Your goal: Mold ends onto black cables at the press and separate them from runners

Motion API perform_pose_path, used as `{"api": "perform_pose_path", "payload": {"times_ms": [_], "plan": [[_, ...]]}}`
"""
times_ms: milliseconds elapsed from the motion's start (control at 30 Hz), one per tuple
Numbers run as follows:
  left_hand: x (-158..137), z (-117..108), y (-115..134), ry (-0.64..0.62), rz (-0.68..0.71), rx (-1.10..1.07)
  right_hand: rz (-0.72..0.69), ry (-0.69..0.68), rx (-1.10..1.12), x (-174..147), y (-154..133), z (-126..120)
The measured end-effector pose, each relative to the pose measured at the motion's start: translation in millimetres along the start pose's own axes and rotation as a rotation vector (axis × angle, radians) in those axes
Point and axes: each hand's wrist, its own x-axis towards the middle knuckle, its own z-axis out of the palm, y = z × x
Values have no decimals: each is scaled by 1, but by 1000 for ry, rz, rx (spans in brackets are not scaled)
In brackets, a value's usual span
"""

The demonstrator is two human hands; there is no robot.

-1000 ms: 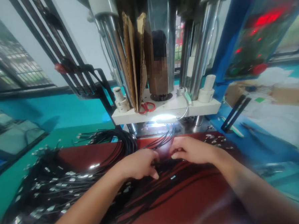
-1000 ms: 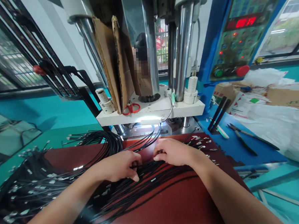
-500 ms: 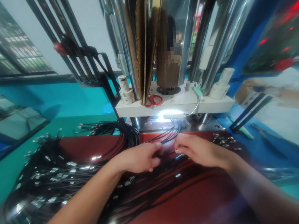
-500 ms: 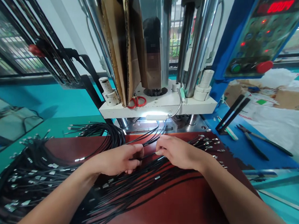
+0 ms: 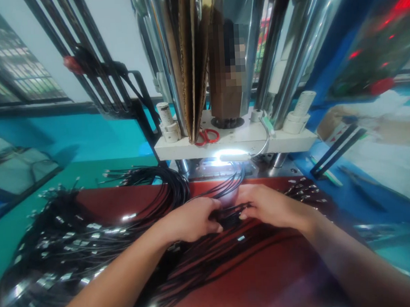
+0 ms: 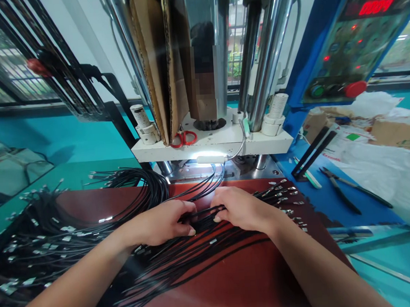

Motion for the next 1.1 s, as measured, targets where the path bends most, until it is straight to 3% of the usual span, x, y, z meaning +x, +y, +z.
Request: {"api": "perform_pose_path", "payload": {"times_ms": [133, 233, 467, 633, 1100], "plan": [[-4, -6, 3, 19, 92, -40, -31, 74, -69, -3, -5, -3], [-6, -8, 6, 63, 82, -10, -17, 107, -80, -5, -8, -4], [-3, 4, 5, 34, -5, 77, -42, -29, -8, -4, -7, -2], [-1, 5, 5, -2, -103, 119, 5, -32, 1, -3, -7, 0], [-6, -2, 8, -80, -37, 106, -5, -24, -12, -5, -9, 0]]}}
